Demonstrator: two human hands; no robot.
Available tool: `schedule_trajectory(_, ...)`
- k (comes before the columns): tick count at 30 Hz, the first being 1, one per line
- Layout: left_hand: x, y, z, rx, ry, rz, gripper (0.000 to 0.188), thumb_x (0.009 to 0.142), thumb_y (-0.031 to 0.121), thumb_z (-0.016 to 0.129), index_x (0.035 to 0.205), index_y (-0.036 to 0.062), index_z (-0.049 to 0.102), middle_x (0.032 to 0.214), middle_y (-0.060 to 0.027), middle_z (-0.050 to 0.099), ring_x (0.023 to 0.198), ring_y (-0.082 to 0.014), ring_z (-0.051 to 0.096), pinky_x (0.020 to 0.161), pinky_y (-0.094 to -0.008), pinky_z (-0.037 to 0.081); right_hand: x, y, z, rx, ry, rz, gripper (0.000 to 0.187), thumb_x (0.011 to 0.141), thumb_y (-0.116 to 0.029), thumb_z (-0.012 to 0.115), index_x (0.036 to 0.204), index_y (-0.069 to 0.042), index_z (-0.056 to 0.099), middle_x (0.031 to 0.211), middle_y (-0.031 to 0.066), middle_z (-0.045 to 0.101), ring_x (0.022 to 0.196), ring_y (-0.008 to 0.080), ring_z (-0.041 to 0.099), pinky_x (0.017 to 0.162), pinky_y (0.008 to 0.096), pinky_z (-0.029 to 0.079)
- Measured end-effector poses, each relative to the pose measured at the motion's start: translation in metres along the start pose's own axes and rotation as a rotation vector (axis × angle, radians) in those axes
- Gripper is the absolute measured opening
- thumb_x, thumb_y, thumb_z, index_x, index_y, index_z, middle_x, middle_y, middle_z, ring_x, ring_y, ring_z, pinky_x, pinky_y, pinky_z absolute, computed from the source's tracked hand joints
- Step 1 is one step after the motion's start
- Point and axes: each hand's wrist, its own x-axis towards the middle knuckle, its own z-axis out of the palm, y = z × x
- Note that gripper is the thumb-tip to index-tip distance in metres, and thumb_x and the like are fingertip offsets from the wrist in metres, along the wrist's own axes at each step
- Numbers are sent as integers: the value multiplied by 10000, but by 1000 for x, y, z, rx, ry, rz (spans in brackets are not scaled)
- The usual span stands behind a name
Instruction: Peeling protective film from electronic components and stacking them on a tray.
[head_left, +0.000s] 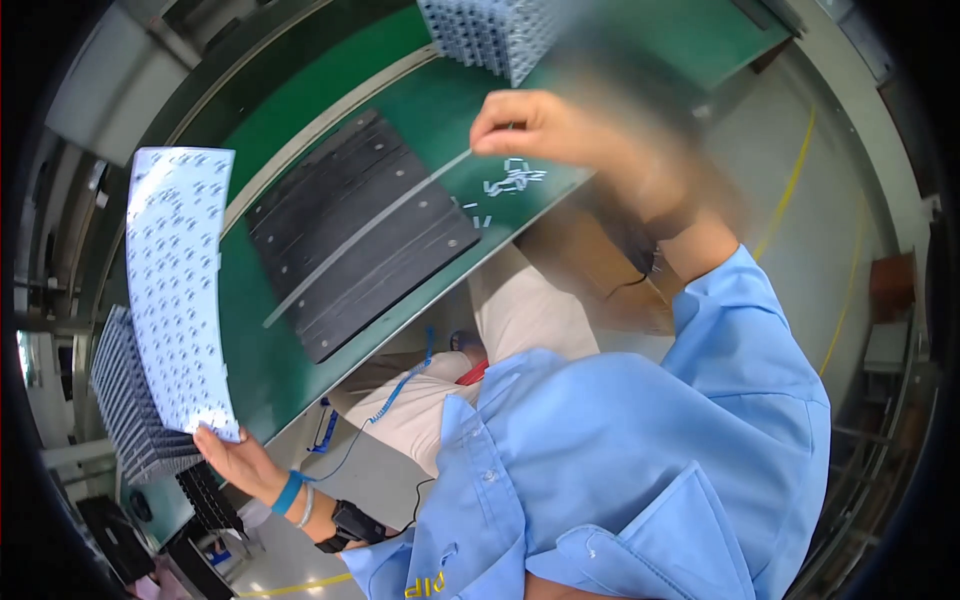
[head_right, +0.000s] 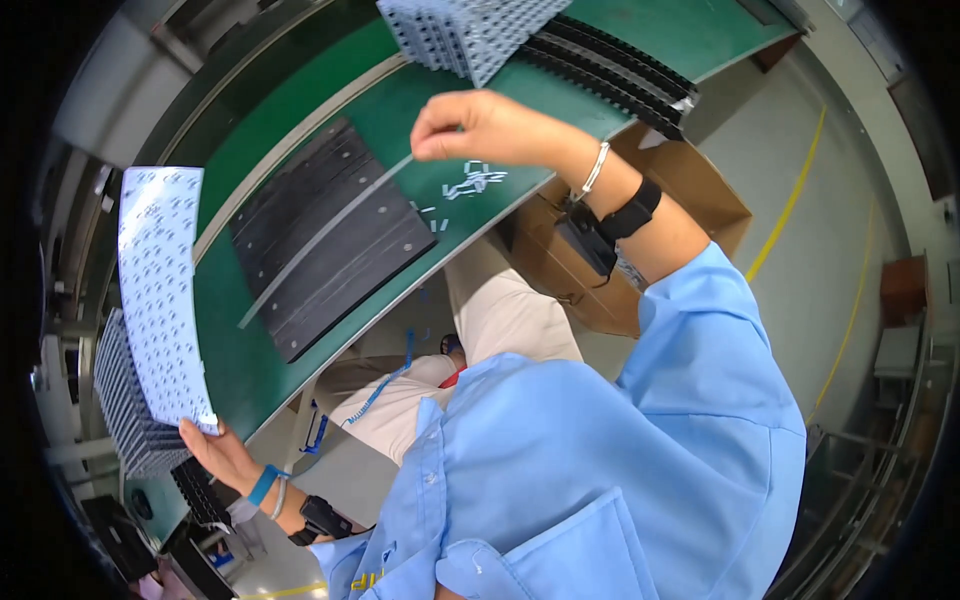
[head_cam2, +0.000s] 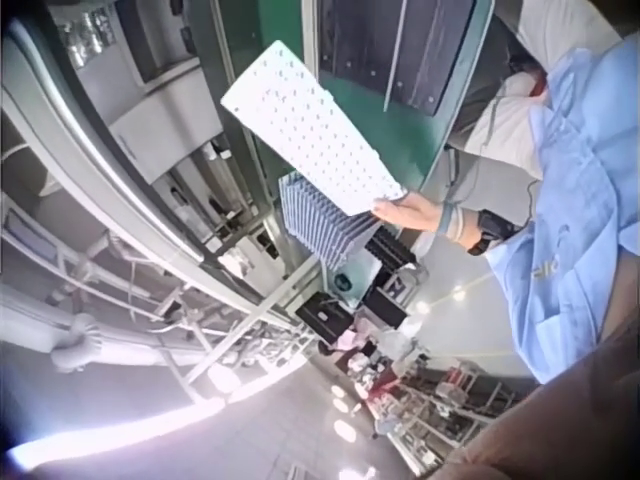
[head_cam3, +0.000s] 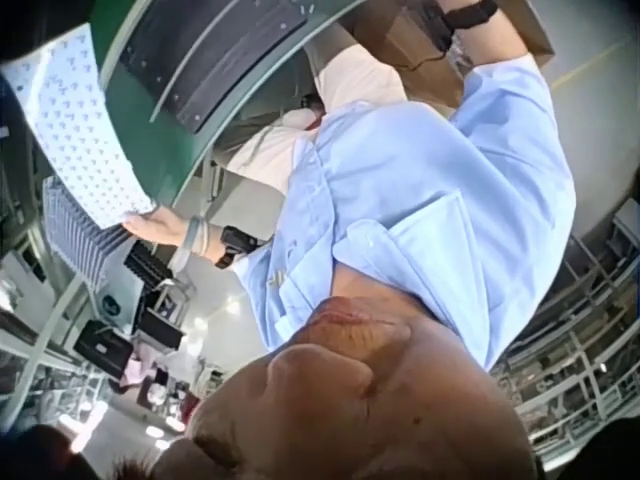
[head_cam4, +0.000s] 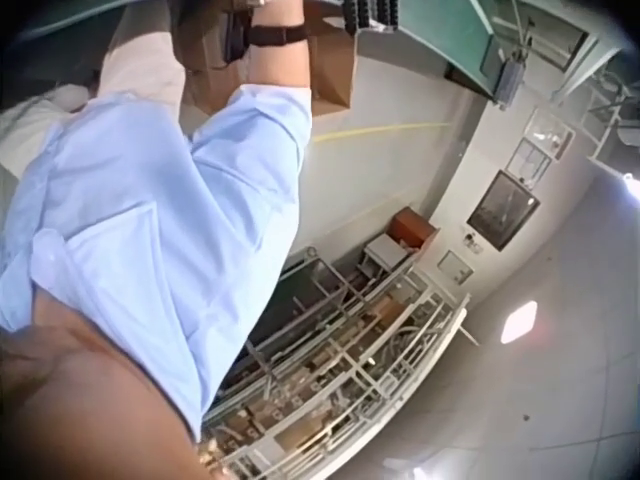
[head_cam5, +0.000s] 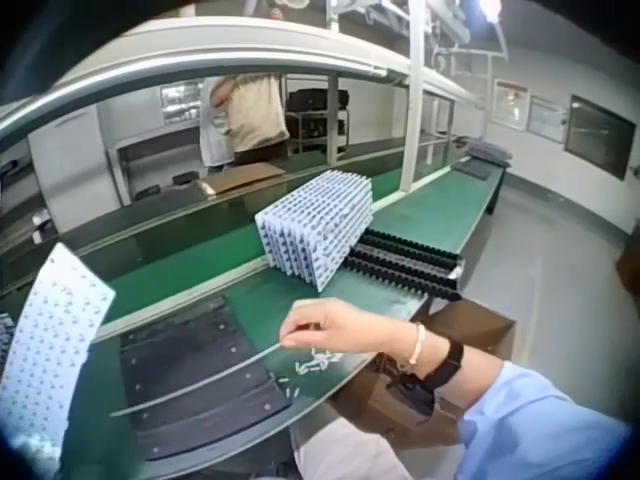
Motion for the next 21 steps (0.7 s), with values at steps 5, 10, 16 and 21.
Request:
schedule_trajectory(5,19,11,-20,104,-94,54,201,909,163,540,1038,10,527,1055,-99,542,862,-192,487,712,-311,427,-73,-53,-69,-99,333,106,162,881,-191,595,922,-36,620,822,-17,564,797,72,522,712,221,434)
schedule_trajectory(10,17,2,40,218,-85,23,208,916,155,528,1047,-4,499,1073,-130,531,888,-208,481,751,-322,421,-209,-86,-127,-366,568,484,143,877,-153,510,870,-13,538,839,9,516,808,98,489,736,253,408)
schedule_trajectory(16,16,-4,42,332,-114,7,187,916,161,533,1044,31,493,1063,-120,547,923,-211,506,782,-315,416,-323,-104,-148,-523,561,757,128,901,-159,531,902,-30,532,838,-6,514,791,71,490,691,210,398)
schedule_trajectory(21,-3,-17,73,269,-297,40,158,939,183,501,1021,49,491,928,-46,595,705,-94,543,500,-231,382,-274,-72,-106,-783,560,707,216,908,-181,538,1067,-43,588,911,17,567,862,96,536,751,227,438)
